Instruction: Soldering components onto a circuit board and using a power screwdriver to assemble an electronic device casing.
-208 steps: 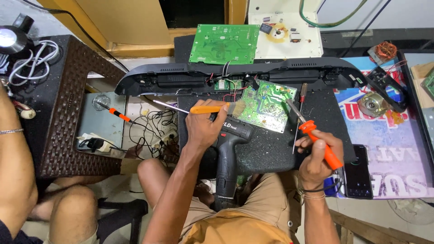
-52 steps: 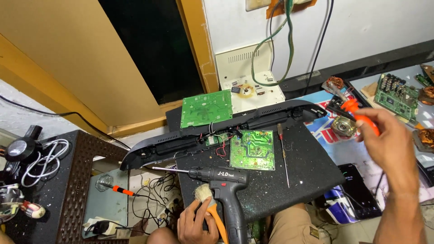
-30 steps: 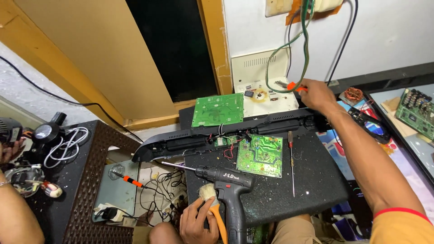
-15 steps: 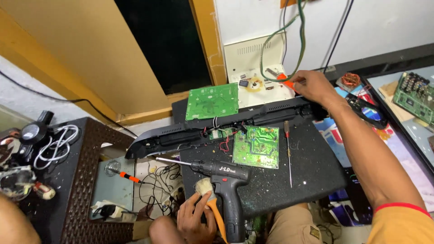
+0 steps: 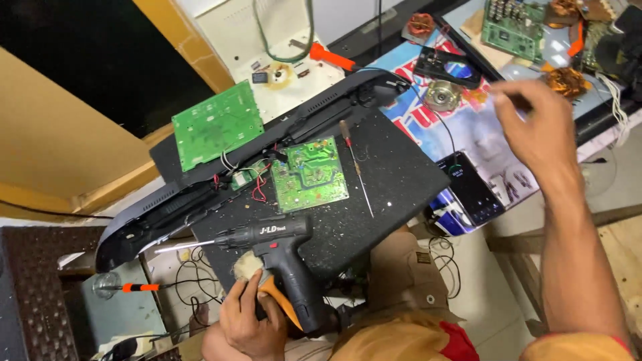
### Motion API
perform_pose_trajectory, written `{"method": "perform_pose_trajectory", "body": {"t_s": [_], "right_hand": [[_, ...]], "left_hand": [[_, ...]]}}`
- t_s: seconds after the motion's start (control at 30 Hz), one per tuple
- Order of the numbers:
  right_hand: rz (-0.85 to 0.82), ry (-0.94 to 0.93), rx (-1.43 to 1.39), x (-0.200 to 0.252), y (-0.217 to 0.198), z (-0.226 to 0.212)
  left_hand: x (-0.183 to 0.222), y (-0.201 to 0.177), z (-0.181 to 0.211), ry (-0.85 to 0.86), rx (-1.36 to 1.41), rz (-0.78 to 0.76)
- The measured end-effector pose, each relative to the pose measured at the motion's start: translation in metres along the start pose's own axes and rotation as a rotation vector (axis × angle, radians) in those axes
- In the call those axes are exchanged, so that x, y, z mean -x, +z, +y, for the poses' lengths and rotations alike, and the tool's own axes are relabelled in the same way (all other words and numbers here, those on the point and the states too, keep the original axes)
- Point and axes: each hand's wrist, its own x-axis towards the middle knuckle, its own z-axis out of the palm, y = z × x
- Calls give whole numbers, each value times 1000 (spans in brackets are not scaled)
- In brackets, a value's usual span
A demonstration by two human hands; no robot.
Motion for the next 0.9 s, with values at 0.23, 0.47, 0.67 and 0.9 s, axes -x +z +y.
{"method": "perform_pose_trajectory", "body": {"t_s": [0.23, 0.47, 0.67, 0.9], "right_hand": [[176, 249, -48, 113, 13, 1], [171, 78, -328, 131, 91, -93], [103, -229, -331, 99, 118, -130], [12, -57, -320, 85, 145, -118]], "left_hand": [[0, 3, 3, 1, -27, 24], [6, 3, -3, 15, -19, 23], [-3, -3, 4, 40, -24, 20], [-6, -7, 4, 9, 36, 20]]}}
